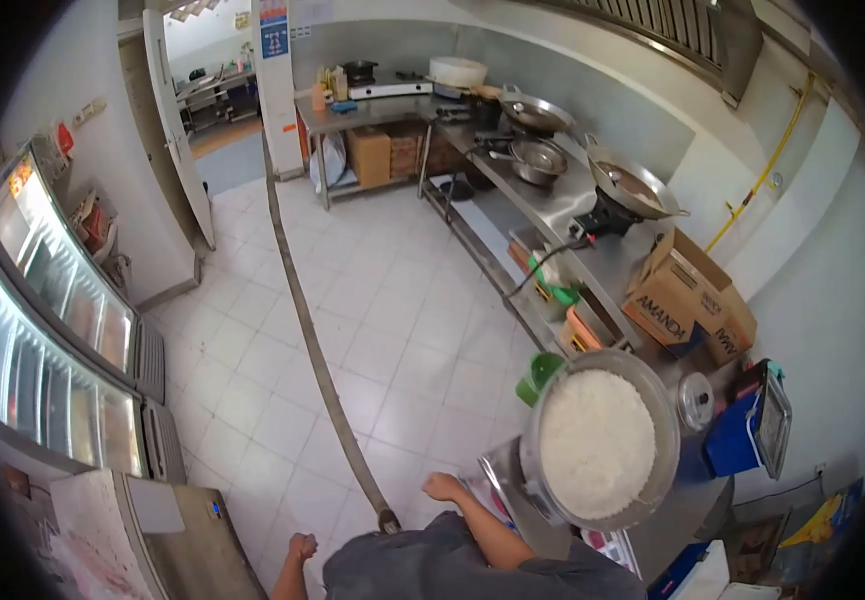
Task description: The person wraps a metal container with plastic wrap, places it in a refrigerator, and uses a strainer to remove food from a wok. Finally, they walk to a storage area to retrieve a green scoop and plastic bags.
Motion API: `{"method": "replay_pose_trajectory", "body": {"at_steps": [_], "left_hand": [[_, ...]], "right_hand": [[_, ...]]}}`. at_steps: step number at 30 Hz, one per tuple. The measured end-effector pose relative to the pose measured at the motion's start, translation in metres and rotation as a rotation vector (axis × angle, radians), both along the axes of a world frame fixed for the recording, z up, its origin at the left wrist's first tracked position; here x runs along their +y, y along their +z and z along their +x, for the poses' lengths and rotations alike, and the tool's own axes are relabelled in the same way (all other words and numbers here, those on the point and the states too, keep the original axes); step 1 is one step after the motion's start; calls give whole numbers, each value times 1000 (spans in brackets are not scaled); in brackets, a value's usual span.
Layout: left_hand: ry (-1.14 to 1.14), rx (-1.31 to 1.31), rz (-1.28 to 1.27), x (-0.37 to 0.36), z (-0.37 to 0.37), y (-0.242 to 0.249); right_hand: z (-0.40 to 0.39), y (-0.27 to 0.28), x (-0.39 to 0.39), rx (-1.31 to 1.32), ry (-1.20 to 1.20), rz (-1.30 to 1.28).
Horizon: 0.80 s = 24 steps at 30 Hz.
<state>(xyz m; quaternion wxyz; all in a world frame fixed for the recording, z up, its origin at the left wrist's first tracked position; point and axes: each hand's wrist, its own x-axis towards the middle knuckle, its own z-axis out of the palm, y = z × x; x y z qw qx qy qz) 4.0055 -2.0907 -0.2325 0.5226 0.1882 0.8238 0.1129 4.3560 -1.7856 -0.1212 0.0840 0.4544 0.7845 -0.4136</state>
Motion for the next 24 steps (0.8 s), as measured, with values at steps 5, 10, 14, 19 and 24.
{"method": "replay_pose_trajectory", "body": {"at_steps": [5,10,14,19,24], "left_hand": [[44,-45,299,141,-52,55],[-94,-159,331,220,-100,41],[107,-105,115,221,-163,-11],[-47,-171,100,237,-256,38],[298,-316,177,315,-327,46]], "right_hand": [[31,-81,23,-165,-509,-490],[28,-103,43,-339,-740,-567],[-11,-85,103,-320,-933,-727],[-112,-128,257,-440,-673,-575],[-340,-100,478,-159,-355,-300]]}}
